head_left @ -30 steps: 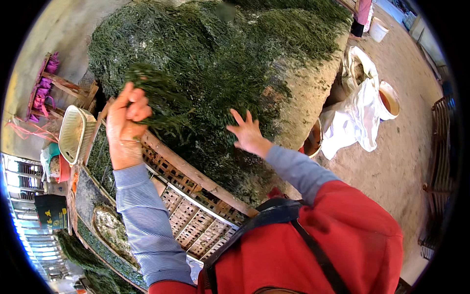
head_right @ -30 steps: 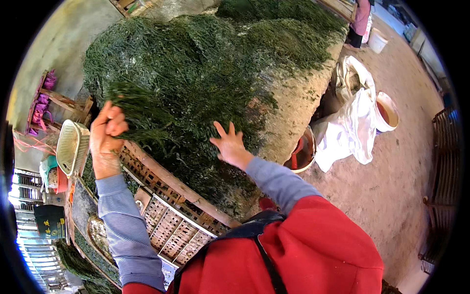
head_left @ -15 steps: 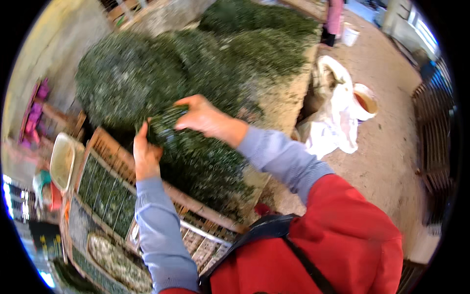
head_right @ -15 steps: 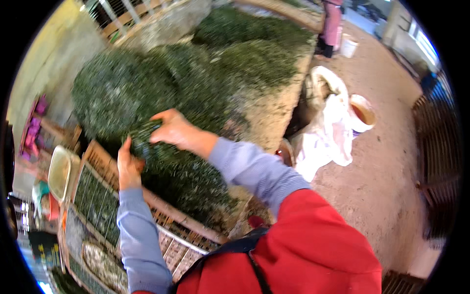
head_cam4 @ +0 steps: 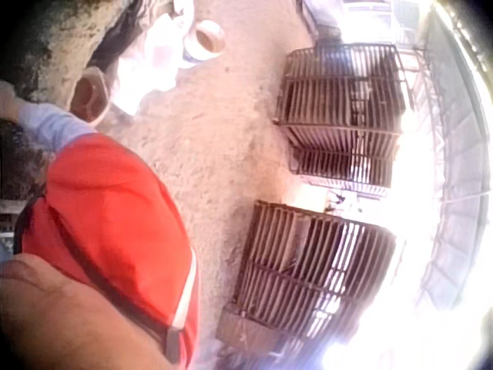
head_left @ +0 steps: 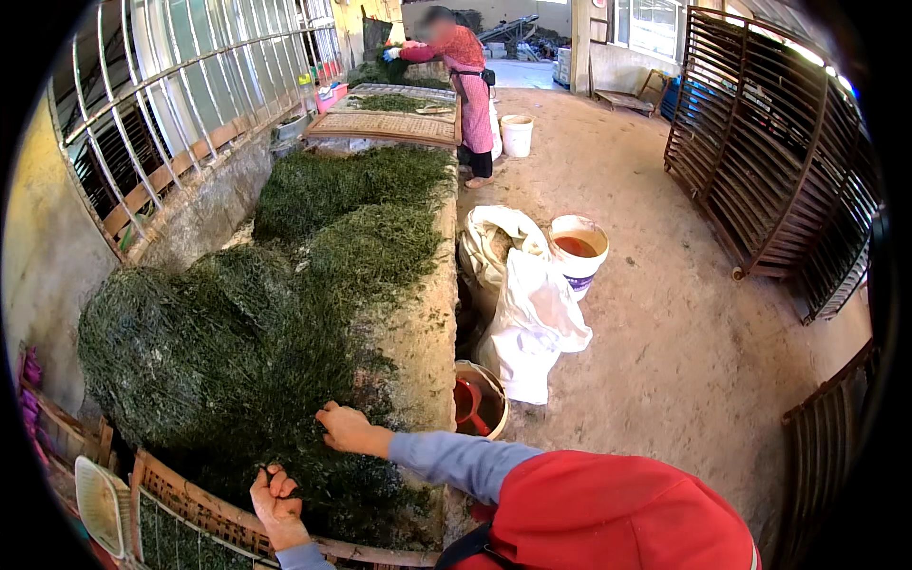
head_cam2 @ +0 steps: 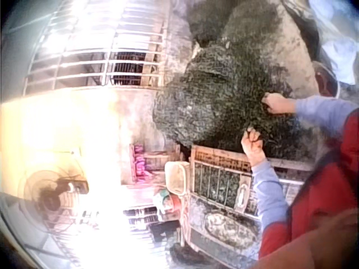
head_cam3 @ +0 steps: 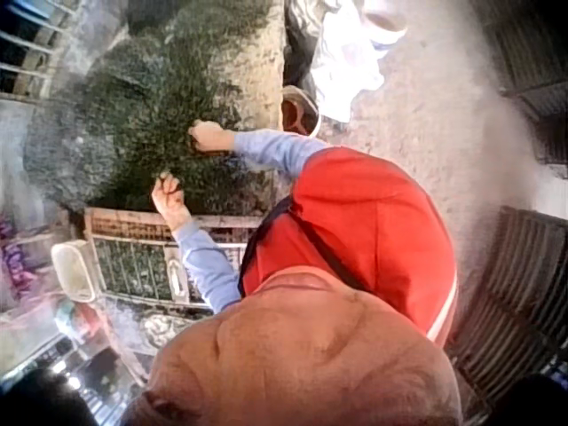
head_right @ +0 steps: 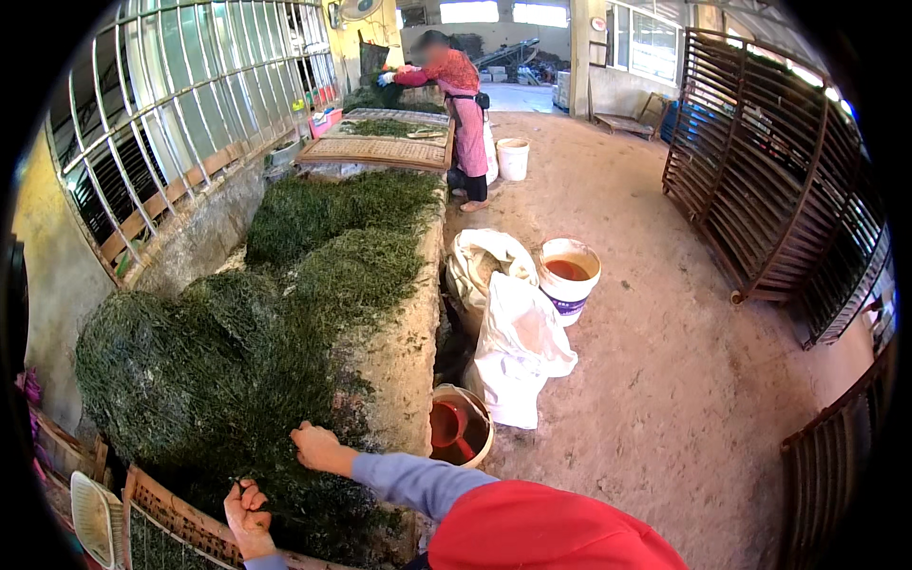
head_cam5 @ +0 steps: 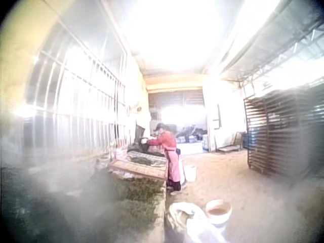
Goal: The person processes tea leaves by hand by picking up clusters of leaves from a large mound and spreading them into a wooden pressing frame.
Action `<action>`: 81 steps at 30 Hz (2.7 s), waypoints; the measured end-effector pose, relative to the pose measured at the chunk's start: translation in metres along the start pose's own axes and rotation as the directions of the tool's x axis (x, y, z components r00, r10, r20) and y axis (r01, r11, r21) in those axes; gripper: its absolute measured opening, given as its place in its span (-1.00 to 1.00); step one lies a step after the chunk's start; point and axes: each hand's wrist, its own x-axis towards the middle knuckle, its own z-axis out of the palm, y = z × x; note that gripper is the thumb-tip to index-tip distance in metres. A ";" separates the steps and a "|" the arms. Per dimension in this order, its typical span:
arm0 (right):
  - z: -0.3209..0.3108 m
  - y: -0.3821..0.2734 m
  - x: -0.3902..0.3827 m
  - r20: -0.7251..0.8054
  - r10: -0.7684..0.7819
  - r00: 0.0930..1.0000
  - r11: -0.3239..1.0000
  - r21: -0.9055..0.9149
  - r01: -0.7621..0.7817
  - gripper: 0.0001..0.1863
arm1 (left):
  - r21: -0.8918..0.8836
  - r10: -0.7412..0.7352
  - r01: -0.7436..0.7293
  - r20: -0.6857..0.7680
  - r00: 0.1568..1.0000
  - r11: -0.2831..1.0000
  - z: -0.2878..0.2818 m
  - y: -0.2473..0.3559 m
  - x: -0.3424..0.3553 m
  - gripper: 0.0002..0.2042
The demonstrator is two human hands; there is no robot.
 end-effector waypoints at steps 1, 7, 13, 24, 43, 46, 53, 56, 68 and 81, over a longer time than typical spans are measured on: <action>-0.003 -0.012 -0.013 -0.166 -0.123 0.978 0.991 0.029 0.129 -0.60 | -0.020 0.013 -0.013 0.038 0.999 1.000 -0.007 0.007 0.000 -0.70; 0.008 -0.087 -0.070 0.083 -0.554 0.828 0.595 0.735 0.324 -0.71 | -0.219 0.233 -0.199 0.142 0.962 0.955 0.034 0.007 -0.034 -0.80; 0.002 -0.075 -0.071 -0.023 -0.544 0.839 0.825 0.172 0.539 -0.84 | 0.283 0.529 -0.517 0.036 0.848 0.808 -0.018 0.009 -0.023 -0.77; 0.029 -0.068 -0.007 0.234 -0.414 0.880 0.294 0.949 -0.114 -0.72 | 0.220 0.001 -0.023 0.096 0.995 0.975 0.011 -0.004 -0.074 -0.75; -0.017 -0.094 -0.043 -0.087 -0.411 0.907 0.853 0.314 0.417 -0.89 | 0.171 0.133 -0.103 -0.175 0.976 0.980 -0.067 -0.059 -0.001 -0.80; -0.014 -0.105 -0.070 0.161 -0.539 0.827 0.816 -0.146 0.560 -0.80 | 0.535 0.341 -0.474 0.333 0.879 0.699 -0.073 -0.088 -0.014 -0.70; 0.056 0.026 -0.107 -0.146 -0.553 0.820 0.820 0.084 0.567 -0.70 | 0.096 0.130 -0.124 -0.065 0.989 0.988 -0.043 -0.046 -0.021 -0.78; 0.077 0.053 -0.124 0.218 -0.124 0.968 0.752 0.657 -0.051 -0.66 | -0.182 -0.136 0.171 0.193 0.972 0.968 -0.052 -0.057 -0.045 -0.76; 0.101 -0.116 -0.073 0.495 -0.190 0.848 -0.535 0.672 -0.512 -0.82 | 0.458 0.395 -0.370 0.045 0.918 0.808 -0.118 -0.075 -0.109 -0.72; 0.138 -0.189 -0.032 0.599 0.074 0.797 -0.396 0.751 -0.528 -0.76 | 0.807 0.578 -0.089 -0.338 0.743 0.584 -0.264 0.018 -0.193 -0.45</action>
